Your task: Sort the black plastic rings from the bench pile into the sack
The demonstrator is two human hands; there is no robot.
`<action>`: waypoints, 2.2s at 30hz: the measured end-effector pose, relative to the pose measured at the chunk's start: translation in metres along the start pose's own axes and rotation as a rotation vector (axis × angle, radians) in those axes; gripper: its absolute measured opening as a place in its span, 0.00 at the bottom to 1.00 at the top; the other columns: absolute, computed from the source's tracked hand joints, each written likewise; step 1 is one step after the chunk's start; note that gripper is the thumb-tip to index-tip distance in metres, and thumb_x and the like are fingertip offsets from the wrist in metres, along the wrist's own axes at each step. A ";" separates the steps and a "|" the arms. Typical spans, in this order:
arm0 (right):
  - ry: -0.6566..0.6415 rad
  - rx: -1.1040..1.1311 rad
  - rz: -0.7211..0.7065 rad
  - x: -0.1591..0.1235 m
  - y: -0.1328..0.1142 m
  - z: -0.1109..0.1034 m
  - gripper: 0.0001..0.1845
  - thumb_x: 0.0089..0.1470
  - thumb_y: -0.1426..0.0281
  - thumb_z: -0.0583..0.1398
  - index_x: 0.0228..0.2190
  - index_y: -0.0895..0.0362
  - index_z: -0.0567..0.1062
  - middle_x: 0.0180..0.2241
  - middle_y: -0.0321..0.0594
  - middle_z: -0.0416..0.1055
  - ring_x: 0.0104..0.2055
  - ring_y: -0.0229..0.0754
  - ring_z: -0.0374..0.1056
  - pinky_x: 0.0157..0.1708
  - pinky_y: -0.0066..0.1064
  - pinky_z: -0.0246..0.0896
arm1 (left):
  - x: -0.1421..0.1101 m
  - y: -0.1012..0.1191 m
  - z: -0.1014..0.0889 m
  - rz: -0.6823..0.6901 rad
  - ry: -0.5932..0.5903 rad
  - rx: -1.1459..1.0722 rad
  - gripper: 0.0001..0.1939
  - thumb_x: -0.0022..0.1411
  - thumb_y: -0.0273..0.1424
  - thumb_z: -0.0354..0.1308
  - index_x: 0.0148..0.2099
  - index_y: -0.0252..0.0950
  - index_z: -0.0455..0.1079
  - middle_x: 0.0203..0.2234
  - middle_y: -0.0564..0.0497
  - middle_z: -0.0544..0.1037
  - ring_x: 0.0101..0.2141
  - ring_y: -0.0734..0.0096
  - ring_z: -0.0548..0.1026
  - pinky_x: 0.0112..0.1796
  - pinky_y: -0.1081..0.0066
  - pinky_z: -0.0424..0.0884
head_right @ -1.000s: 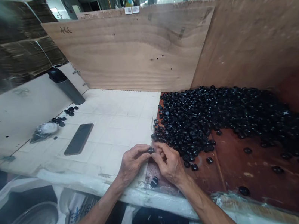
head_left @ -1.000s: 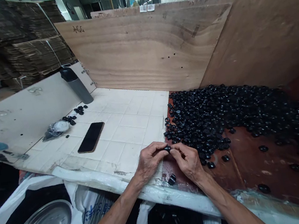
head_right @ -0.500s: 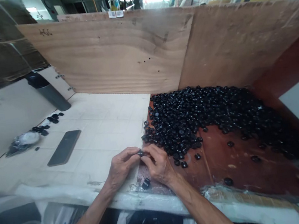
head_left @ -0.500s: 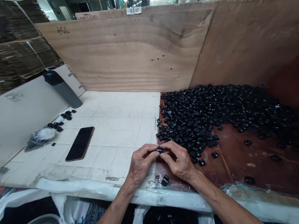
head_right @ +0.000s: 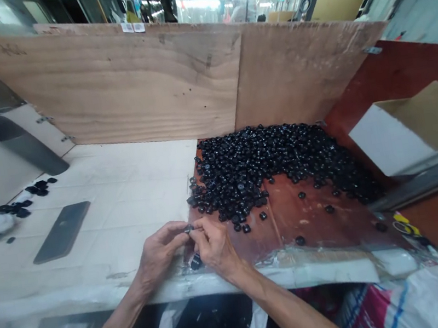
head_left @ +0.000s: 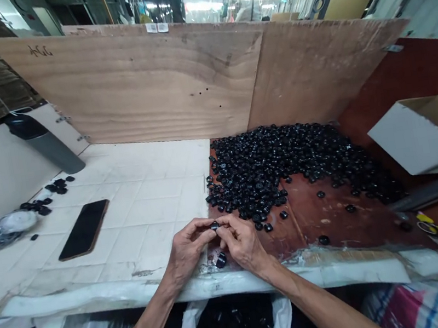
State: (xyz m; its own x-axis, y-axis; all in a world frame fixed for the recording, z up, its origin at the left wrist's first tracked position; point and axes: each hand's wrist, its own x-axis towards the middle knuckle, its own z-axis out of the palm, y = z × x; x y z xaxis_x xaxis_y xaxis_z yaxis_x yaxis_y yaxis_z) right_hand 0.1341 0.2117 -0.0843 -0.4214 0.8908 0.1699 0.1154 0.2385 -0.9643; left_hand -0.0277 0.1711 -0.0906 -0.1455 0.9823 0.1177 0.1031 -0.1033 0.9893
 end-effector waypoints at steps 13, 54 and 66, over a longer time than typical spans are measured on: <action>-0.053 -0.116 0.133 -0.015 0.000 -0.015 0.12 0.58 0.62 0.58 0.29 0.57 0.74 0.21 0.35 0.69 0.23 0.38 0.65 0.25 0.27 0.60 | -0.015 0.005 0.002 0.267 -0.165 0.335 0.11 0.63 0.27 0.58 0.48 0.38 0.74 0.41 0.46 0.79 0.43 0.65 0.77 0.45 0.65 0.75; 0.140 -0.825 -0.538 0.026 0.029 -0.018 0.17 0.58 0.75 0.57 0.49 0.59 0.72 0.48 0.51 0.68 0.48 0.53 0.63 0.46 0.44 0.64 | 0.095 -0.044 0.016 0.337 0.193 0.827 0.23 0.58 0.26 0.60 0.56 0.41 0.69 0.56 0.43 0.67 0.58 0.52 0.65 0.56 0.52 0.67; 0.162 -0.809 -0.447 0.023 0.062 -0.011 0.07 0.58 0.79 0.57 0.35 0.58 0.74 0.42 0.46 0.73 0.45 0.50 0.62 0.43 0.41 0.57 | 0.110 -0.041 0.030 0.462 -0.029 0.787 0.07 0.64 0.25 0.53 0.41 0.38 0.72 0.41 0.47 0.74 0.47 0.60 0.69 0.52 0.57 0.68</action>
State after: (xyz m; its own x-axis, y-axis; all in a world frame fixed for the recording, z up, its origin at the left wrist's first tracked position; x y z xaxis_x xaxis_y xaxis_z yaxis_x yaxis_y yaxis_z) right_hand 0.1415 0.2509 -0.1380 -0.4547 0.6802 0.5750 0.5894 0.7138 -0.3783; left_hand -0.0187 0.2879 -0.1207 0.1012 0.8743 0.4747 0.7881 -0.3616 0.4982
